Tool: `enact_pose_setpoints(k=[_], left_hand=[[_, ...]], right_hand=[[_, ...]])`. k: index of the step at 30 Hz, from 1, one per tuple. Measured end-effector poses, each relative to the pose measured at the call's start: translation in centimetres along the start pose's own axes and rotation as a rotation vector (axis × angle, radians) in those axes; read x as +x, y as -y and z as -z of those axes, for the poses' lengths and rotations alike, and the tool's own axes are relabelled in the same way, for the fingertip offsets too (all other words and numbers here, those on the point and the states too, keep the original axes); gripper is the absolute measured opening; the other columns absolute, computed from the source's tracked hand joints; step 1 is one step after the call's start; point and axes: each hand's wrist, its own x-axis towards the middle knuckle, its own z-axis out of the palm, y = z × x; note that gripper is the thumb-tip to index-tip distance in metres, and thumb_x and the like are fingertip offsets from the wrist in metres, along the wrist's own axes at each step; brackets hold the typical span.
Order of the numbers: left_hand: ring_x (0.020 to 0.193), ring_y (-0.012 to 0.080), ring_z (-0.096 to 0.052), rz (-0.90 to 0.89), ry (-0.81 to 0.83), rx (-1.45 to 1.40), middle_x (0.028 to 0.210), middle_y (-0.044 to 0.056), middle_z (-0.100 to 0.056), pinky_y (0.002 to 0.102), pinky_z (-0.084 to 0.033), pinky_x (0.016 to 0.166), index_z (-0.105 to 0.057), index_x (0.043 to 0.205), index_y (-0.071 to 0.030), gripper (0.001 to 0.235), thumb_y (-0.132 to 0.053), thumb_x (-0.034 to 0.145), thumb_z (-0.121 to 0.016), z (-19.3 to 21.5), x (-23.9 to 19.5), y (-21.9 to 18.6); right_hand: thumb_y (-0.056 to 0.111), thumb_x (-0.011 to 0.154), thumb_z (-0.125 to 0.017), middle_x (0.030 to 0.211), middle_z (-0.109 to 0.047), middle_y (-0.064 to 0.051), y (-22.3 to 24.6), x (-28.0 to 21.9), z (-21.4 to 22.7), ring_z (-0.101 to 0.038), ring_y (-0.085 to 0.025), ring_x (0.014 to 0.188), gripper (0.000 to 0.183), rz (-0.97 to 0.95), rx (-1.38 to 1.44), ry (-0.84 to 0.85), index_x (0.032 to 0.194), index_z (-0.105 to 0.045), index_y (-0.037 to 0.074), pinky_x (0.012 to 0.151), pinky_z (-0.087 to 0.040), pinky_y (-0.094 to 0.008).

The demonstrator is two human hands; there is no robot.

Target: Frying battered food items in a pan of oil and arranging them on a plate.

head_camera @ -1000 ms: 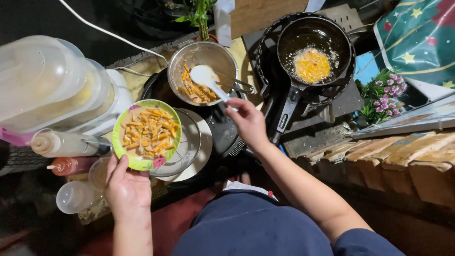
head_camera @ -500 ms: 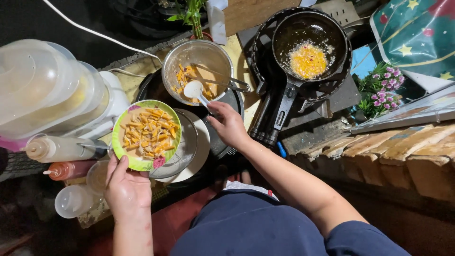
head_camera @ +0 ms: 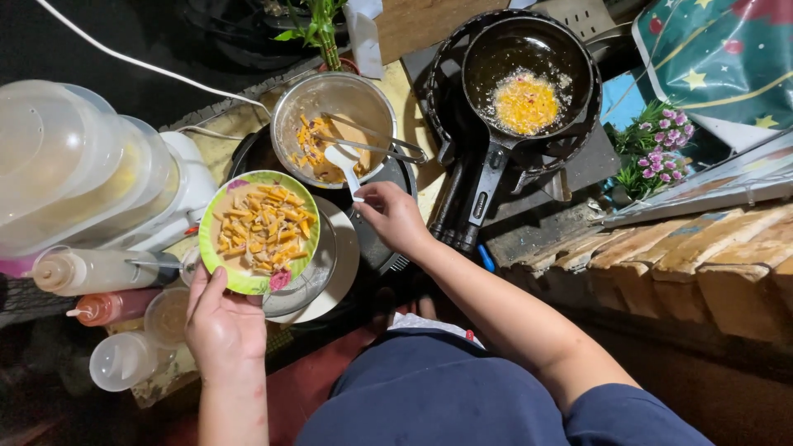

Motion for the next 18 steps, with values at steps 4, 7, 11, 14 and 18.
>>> enact_pose_setpoints(k=[4, 7, 11, 14, 18], left_hand=[[0.116, 0.0257, -0.069, -0.007, -0.003, -0.027, 0.132, 0.015, -0.070, 0.034, -0.060, 0.089, -0.060, 0.141, -0.005, 0.051, -0.004, 0.089, -0.056, 0.5, 0.4, 0.2], [0.117, 0.0283, -0.069, -0.013, -0.030, -0.030, 0.132, 0.017, -0.069, 0.038, -0.061, 0.091, -0.059, 0.141, -0.004, 0.051, -0.004, 0.090, -0.055, 0.6, 0.2, 0.0], [0.120, 0.0279, -0.068, -0.025, -0.035, -0.031, 0.135, 0.016, -0.069, 0.037, -0.061, 0.091, -0.059, 0.141, -0.005, 0.051, -0.003, 0.090, -0.054, 0.8, -0.1, -0.5], [0.121, 0.0282, -0.068, -0.035, -0.026, -0.027, 0.136, 0.016, -0.068, 0.036, -0.061, 0.091, -0.059, 0.141, -0.005, 0.052, -0.004, 0.090, -0.054, 1.1, 0.2, -0.4], [0.120, 0.0282, -0.068, -0.031, -0.031, -0.028, 0.135, 0.016, -0.069, 0.038, -0.061, 0.091, -0.061, 0.139, -0.006, 0.050, -0.003, 0.089, -0.054, 0.9, 0.5, -0.4]], right_hand=[[0.025, 0.093, -0.074, 0.086, -0.073, 0.003, 1.8, 0.2, 0.6, -0.064, -0.008, 0.075, 0.010, -0.162, 0.074, -0.042, 0.092, -0.072, 0.015, 0.072, -0.052, -0.024], [0.023, 0.091, -0.077, 0.081, -0.076, -0.001, 1.8, 0.1, 0.9, -0.071, -0.009, 0.076, 0.012, -0.263, 0.287, -0.023, 0.092, -0.072, 0.012, 0.078, -0.058, -0.023], [0.010, 0.090, -0.076, 0.072, -0.068, -0.008, 2.0, -0.4, 1.3, -0.070, -0.016, 0.075, 0.014, -0.315, 0.736, -0.004, 0.083, -0.066, 0.002, 0.076, -0.055, -0.028], [0.008, 0.088, -0.077, 0.072, -0.067, -0.011, 0.6, -0.8, 1.6, -0.073, -0.023, 0.079, 0.018, -0.380, 0.867, 0.025, 0.078, -0.063, 0.002, 0.082, -0.059, -0.033], [0.003, 0.081, -0.081, 0.095, -0.073, -0.016, 0.3, -2.1, 2.8, -0.074, -0.027, 0.091, 0.015, -0.453, 0.937, 0.072, 0.084, -0.067, 0.000, 0.091, -0.062, -0.037]])
